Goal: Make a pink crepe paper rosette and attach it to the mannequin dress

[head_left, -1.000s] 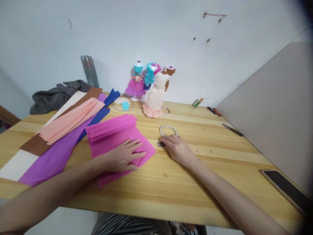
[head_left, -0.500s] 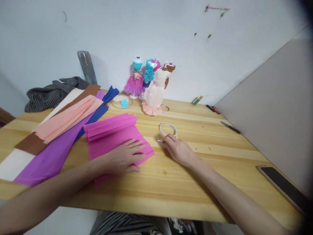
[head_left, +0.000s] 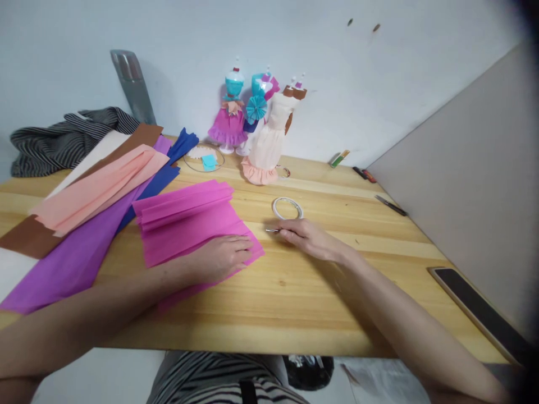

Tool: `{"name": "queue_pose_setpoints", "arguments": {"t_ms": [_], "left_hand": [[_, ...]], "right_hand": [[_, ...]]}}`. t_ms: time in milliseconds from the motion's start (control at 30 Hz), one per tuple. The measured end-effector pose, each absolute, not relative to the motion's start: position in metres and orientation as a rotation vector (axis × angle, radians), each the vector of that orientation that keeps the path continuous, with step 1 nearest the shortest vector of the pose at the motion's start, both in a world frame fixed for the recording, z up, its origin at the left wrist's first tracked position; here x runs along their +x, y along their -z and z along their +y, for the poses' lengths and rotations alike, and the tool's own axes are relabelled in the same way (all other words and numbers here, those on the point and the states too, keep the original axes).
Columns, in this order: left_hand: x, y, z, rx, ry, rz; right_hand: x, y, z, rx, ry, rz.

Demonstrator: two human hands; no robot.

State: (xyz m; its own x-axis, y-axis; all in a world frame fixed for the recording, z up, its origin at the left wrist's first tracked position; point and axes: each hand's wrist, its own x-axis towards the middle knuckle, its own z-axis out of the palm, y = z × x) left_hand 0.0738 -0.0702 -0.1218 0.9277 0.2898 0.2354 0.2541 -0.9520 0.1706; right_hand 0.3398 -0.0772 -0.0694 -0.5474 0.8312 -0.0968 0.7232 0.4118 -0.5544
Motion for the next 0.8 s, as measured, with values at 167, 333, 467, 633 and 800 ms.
{"name": "queue_pose_setpoints", "arguments": {"t_ms": [167,333,467,633,800], "left_hand": [[0.071,0.122,-0.065,2.843,-0.459,0.397],[0.069,0.110,-0.065,2.823,-0.276,0.548],[0.067,0.108,-0.068,2.801,-0.124,0.644],[0.068,0.110,-0.072,2.790,-0.131,0.697],[0.074,0.106,-0.079,2.764,-0.128,0.805]], "right_hand": [[0.348,0.064,-0.062,-1.405,-1.082,-2.444],[0.340,0.060,-0.047,-1.462,-1.268,-2.471],[0.332,0.058,-0.039,-1.508,-1.476,-2.389],[0.329,0.053,-0.036,-1.506,-1.594,-2.355],[0.323,0.056,-0.045,-1.528,-1.625,-2.286]]}}
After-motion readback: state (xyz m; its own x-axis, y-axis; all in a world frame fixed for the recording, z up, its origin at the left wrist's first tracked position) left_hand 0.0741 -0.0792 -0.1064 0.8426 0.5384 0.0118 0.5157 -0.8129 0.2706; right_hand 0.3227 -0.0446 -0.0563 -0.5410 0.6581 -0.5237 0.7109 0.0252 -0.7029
